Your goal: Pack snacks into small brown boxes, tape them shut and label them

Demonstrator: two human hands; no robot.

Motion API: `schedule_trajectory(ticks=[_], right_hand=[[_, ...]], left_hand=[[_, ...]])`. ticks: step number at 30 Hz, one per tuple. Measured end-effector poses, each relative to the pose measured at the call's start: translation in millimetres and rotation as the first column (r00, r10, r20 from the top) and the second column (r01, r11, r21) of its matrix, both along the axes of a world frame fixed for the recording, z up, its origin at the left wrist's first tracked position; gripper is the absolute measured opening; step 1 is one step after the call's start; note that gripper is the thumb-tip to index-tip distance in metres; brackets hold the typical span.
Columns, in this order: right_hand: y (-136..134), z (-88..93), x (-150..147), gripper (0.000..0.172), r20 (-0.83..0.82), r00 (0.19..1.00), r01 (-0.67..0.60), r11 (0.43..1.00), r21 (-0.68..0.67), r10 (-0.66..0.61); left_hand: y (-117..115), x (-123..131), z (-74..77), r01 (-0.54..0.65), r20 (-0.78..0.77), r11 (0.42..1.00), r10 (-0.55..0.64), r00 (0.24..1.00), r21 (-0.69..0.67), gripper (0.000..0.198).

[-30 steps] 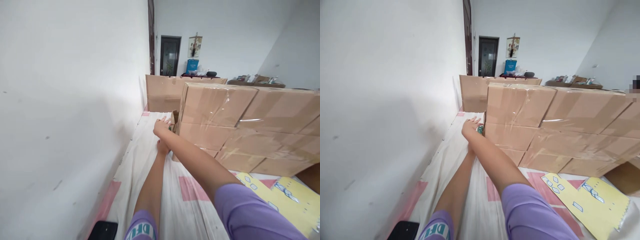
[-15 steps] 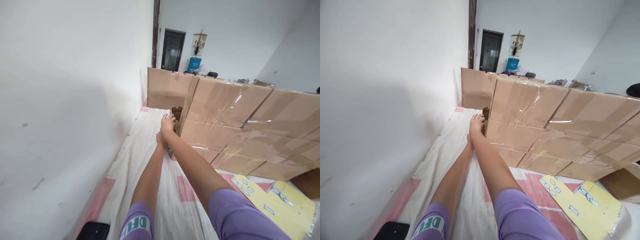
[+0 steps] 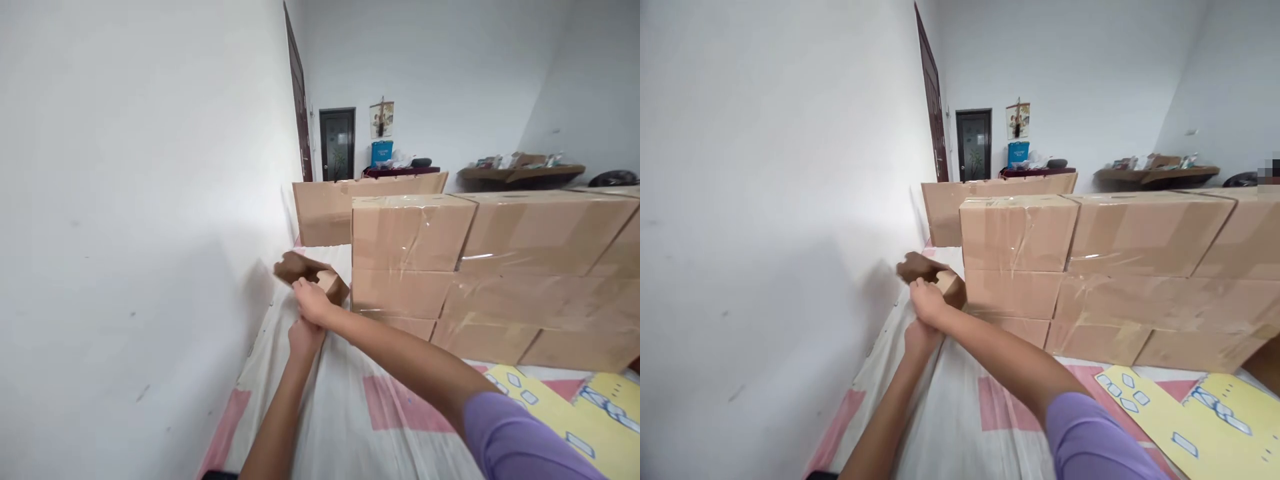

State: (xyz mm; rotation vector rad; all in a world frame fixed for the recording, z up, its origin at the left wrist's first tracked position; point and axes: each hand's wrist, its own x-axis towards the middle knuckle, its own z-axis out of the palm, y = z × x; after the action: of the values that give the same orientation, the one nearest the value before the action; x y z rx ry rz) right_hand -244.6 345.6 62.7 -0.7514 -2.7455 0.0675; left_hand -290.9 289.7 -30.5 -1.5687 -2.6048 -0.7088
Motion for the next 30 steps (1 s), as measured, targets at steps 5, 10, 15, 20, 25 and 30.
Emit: schedule_trajectory(ticks=[5,10,15,20,25,30], right_hand=[[-64.9,17.5,60.9,0.041,-0.114,0.893,-0.416,0.896,0.156,0.435],[-89.2,33.0,174.4,0.039,-0.306,0.793,-0.517,0.848,0.119,0.526],[-108.1,28.3,300.1,0.041,-0.206,0.804,-0.552,0.829,0.089,0.558],[-152.8,7.7,392.8,0.052,-0.103,0.880,-0.458,0.886,0.073,0.463],[-196.5,-10.8,429.7,0.032,-0.155,0.904,-0.386,0.916,0.106,0.399],[-210.4,-15.5,433.4,0.025,-0.180,0.915,-0.348,0.932,0.102,0.361]], left_hand=[[-132.5,5.2,21.8,-0.094,-0.053,0.992,0.099,0.994,0.085,0.042],[-239.8,65.3,28.6,0.041,-0.019,0.714,-0.038,0.999,0.699,0.032],[-290.7,153.7,61.4,-0.426,0.580,0.473,-0.247,0.777,0.771,0.037],[-293.1,201.4,121.2,-0.581,0.695,0.393,-0.284,0.660,0.713,0.041],[-257.5,226.1,148.8,-0.404,0.721,0.640,-0.366,0.588,0.654,0.073],[-233.8,251.6,136.5,0.172,0.401,0.852,-0.398,0.825,0.494,0.071]])
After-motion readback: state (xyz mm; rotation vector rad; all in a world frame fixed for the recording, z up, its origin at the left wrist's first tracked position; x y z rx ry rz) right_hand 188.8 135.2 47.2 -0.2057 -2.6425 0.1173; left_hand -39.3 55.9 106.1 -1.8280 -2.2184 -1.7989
